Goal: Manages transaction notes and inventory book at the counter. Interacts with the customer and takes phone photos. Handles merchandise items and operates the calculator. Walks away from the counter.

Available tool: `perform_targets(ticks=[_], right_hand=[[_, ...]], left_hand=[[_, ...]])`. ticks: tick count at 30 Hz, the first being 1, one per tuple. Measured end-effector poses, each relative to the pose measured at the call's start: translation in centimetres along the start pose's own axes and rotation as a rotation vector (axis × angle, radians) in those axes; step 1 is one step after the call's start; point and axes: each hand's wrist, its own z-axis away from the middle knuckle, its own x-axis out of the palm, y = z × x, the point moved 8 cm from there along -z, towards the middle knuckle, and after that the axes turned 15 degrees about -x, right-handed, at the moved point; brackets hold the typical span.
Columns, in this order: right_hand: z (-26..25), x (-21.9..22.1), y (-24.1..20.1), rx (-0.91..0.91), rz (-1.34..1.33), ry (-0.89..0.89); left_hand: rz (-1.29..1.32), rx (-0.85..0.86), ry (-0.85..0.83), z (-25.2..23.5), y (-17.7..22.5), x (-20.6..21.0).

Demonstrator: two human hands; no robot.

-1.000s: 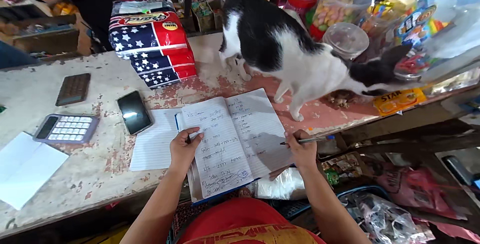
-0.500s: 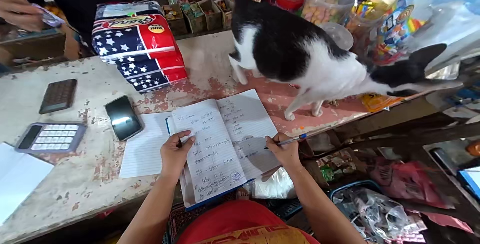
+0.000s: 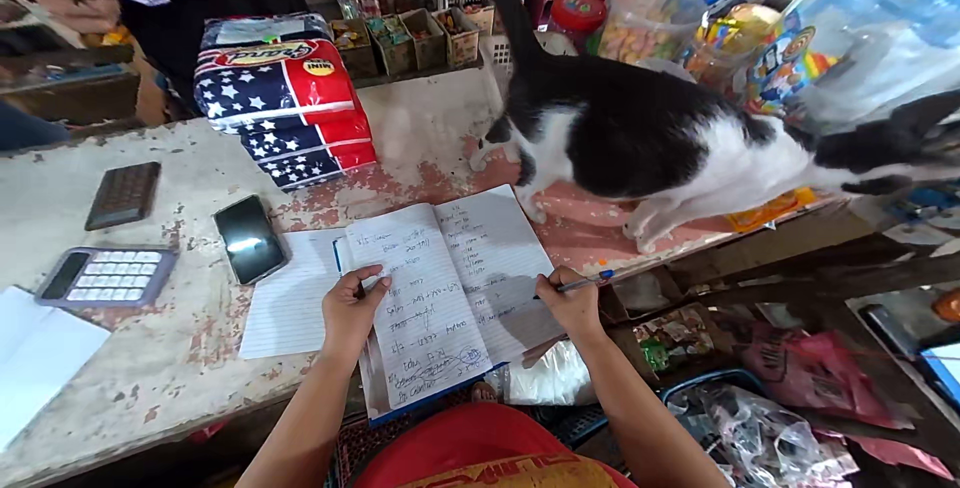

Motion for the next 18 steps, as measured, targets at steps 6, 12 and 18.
perform_targets(ticks=[6,12,18], right_hand=[[0.01,0.10,-0.09,-0.048,0.029,-0.010],[0.22,0.10,0.04,-0.051,0.024,0.011],[0.10,-0.02,-0.13,-0.032,-0.038,0.060]], left_hand=[[-0.003,-0.011,0.006,0.01,0.02,-0.03],[-0.027,-0.025,0.006,0.05,-0.03,-0.22],[0.036,-0.019,0.006,0.05,-0.03,-0.55]])
